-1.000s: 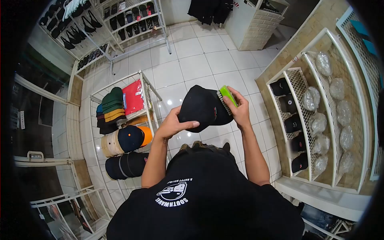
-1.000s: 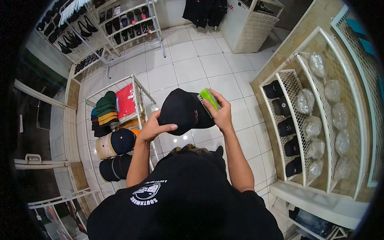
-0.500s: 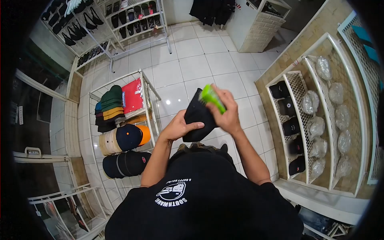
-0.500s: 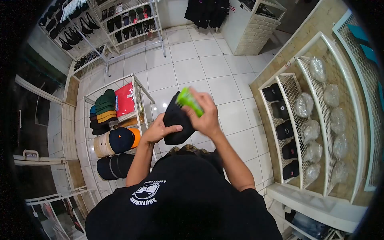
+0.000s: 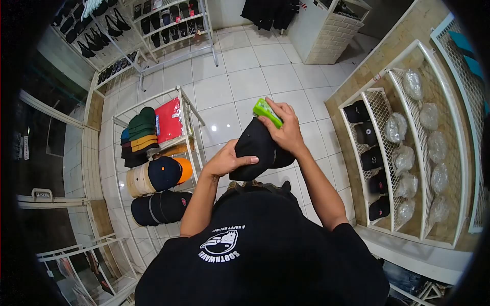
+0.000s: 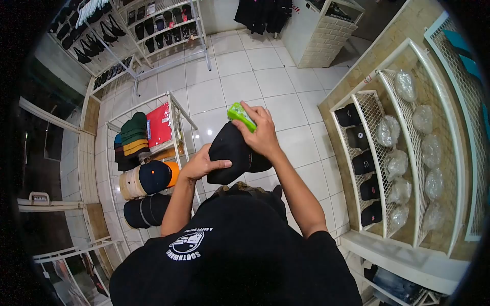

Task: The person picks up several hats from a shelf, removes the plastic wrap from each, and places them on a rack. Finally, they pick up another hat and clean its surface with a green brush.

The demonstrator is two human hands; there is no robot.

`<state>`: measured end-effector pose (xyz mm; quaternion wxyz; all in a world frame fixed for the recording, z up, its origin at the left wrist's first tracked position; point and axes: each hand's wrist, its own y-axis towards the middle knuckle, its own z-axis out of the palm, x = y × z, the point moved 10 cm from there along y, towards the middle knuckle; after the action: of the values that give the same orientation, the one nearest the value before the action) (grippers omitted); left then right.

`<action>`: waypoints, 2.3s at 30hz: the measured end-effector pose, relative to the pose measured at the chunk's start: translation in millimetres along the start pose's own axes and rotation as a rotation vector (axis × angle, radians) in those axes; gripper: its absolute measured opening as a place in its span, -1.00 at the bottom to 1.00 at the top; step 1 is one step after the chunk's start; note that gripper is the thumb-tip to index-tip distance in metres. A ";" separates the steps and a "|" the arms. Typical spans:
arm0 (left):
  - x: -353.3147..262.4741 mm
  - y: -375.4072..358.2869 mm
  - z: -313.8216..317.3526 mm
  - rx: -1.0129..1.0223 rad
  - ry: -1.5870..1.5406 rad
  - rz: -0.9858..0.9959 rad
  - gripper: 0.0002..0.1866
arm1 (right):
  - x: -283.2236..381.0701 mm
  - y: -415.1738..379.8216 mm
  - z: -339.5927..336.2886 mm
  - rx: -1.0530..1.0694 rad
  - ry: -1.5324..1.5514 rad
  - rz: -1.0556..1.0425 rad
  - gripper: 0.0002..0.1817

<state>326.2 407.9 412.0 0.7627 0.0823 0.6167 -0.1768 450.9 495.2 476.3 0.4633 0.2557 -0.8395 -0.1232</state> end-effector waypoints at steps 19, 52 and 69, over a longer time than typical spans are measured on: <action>-9.2 4.6 -12.6 -0.026 -0.031 0.019 -0.49 | -3.9 -25.2 0.7 -0.078 0.121 0.137 -0.45; -22.5 10.4 -39.4 -0.347 -0.385 0.136 -0.77 | 56.1 -75.6 -2.1 -0.061 0.000 -0.304 -0.26; -15.6 25.5 -33.5 -0.352 -0.450 0.189 -0.76 | 46.7 -64.7 -10.1 -0.205 0.029 -0.215 -0.25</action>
<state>302.4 445.6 417.2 0.8958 -0.0355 0.4429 -0.0091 459.2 415.8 486.5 0.4834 0.2974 -0.7833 -0.2536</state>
